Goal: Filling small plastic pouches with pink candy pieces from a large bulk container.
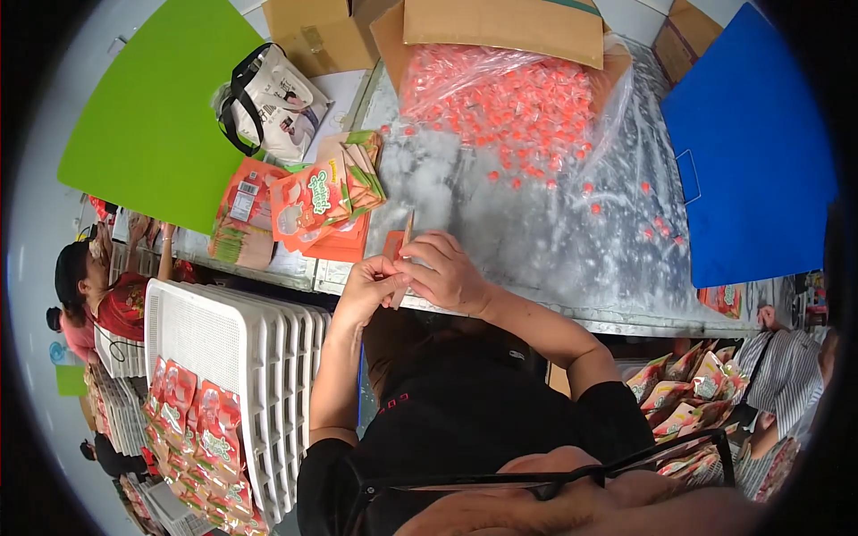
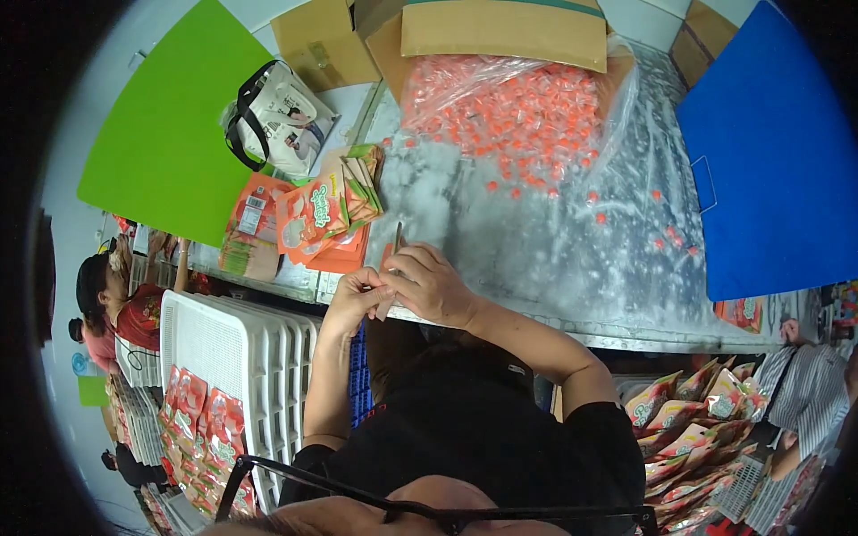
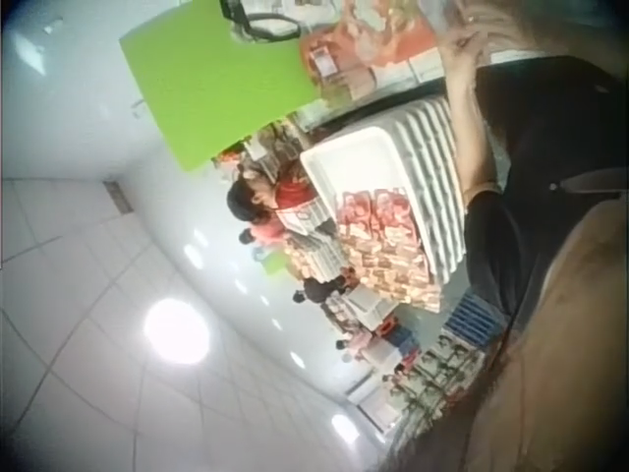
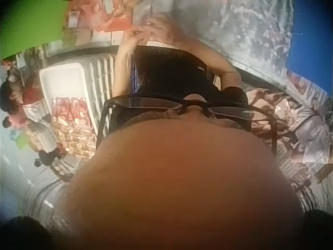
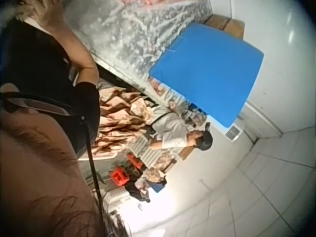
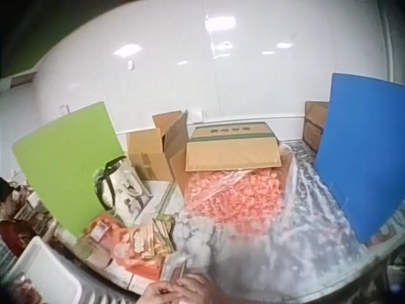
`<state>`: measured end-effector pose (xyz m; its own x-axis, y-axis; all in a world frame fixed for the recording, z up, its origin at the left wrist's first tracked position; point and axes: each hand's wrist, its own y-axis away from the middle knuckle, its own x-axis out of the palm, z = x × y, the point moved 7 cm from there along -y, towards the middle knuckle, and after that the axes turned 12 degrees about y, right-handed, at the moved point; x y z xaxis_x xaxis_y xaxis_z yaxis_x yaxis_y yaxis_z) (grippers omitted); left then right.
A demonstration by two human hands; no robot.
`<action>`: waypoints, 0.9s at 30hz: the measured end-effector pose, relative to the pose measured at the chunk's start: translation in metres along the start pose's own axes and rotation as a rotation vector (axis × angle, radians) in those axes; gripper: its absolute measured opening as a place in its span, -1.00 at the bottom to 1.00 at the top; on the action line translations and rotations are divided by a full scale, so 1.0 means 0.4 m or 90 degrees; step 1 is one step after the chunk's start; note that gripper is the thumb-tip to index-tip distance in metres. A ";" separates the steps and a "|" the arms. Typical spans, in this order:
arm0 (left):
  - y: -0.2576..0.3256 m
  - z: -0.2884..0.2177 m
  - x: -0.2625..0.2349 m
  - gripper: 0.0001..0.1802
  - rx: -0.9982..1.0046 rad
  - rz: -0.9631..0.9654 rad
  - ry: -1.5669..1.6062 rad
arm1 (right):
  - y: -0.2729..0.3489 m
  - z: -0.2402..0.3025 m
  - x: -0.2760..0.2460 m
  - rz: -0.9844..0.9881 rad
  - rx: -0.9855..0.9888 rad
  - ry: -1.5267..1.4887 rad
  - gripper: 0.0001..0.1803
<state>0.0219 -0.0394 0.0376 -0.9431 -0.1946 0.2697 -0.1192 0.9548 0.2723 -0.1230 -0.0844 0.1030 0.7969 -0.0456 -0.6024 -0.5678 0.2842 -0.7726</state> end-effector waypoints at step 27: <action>0.015 -0.062 0.150 0.24 -0.031 0.296 -0.351 | 0.076 -0.017 0.067 0.583 0.046 -0.409 -0.56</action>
<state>-0.0276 -0.0511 0.0783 -0.9139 0.3829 -0.1345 0.3340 0.8979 0.2868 -0.1203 -0.0836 0.0622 0.0545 0.7061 -0.7060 -0.9978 0.0127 -0.0644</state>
